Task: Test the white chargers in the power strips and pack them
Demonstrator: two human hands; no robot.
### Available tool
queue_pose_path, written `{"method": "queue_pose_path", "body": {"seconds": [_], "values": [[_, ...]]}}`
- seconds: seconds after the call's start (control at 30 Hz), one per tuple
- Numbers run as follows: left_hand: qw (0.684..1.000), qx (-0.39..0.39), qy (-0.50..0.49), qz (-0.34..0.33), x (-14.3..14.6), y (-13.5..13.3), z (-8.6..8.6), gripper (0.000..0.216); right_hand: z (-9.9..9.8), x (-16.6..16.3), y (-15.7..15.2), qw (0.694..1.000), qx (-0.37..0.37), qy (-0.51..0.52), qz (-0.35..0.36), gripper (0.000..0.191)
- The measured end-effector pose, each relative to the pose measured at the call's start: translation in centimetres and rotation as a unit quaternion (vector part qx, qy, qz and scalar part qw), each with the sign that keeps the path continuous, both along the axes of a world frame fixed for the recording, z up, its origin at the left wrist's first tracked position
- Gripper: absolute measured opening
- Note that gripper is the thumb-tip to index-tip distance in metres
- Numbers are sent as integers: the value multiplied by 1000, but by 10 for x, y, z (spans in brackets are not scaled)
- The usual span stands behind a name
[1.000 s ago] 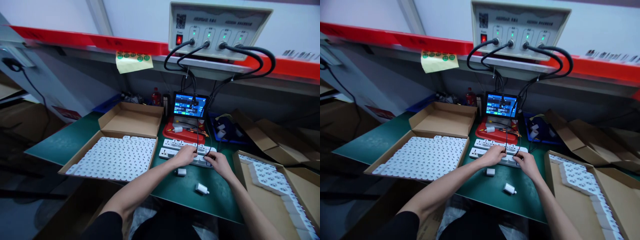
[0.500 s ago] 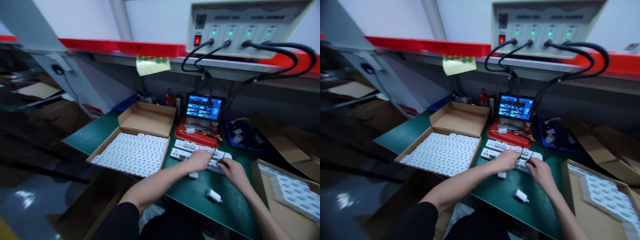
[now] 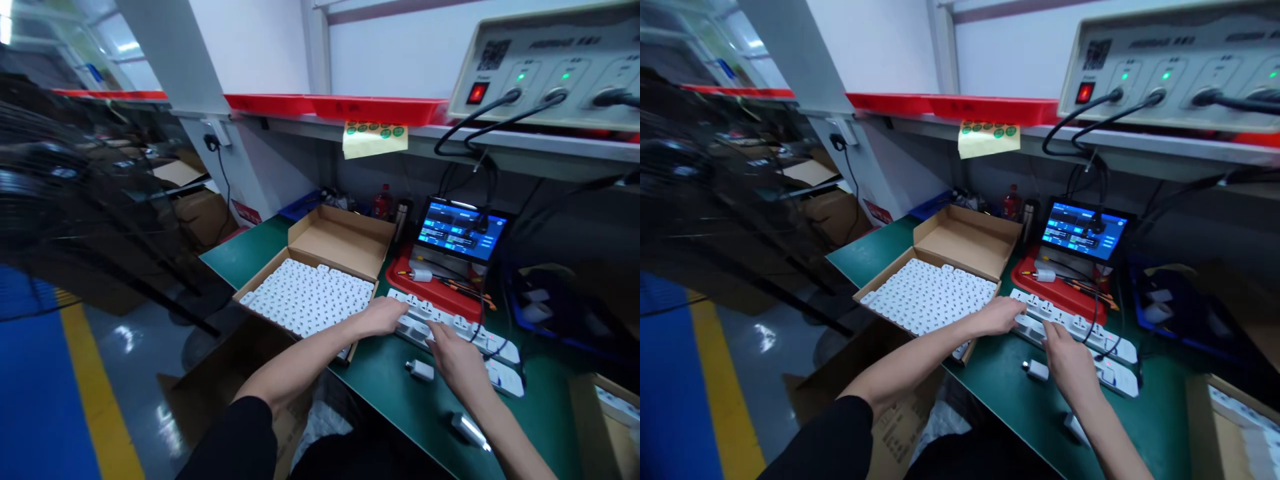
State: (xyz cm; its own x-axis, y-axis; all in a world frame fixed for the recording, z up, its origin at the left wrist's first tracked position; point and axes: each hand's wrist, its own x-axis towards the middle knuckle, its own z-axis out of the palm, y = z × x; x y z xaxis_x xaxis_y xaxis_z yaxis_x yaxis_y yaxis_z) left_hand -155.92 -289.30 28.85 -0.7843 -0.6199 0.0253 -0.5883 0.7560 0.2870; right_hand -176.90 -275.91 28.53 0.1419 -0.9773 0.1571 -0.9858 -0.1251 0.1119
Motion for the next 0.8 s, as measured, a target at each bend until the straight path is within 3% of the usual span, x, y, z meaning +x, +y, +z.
{"method": "queue_pose_path", "body": {"seconds": [0.1,0.2,0.3,0.37,0.43,0.5,0.57,0.63,0.7,0.8], "values": [[999,29,34,3,-1,2,-7,32,-5,10,-27,999,52,0,-6,37],[995,72,69,12,0,0,-11,34,-5,6,-41,998,50,-16,32,32],[983,107,146,28,1,-8,-11,34,9,-2,-41,997,-40,-60,41,36],[957,131,255,48,2,-15,-8,32,25,-5,-39,988,-111,-108,22,49],[901,185,387,71,5,-22,-5,31,41,-3,-41,975,-149,-164,1,59],[811,272,508,104,14,-31,-1,31,52,7,-50,962,-137,-235,-6,60],[707,367,589,136,33,-42,1,36,55,26,-66,942,-82,-326,-1,59],[636,420,628,158,62,-54,1,43,50,52,-89,918,-17,-397,21,59],[631,406,634,187,98,-69,0,48,42,85,-117,910,15,-407,70,57],[718,248,588,279,160,-92,-1,45,32,139,-163,926,16,-347,147,47]]}}
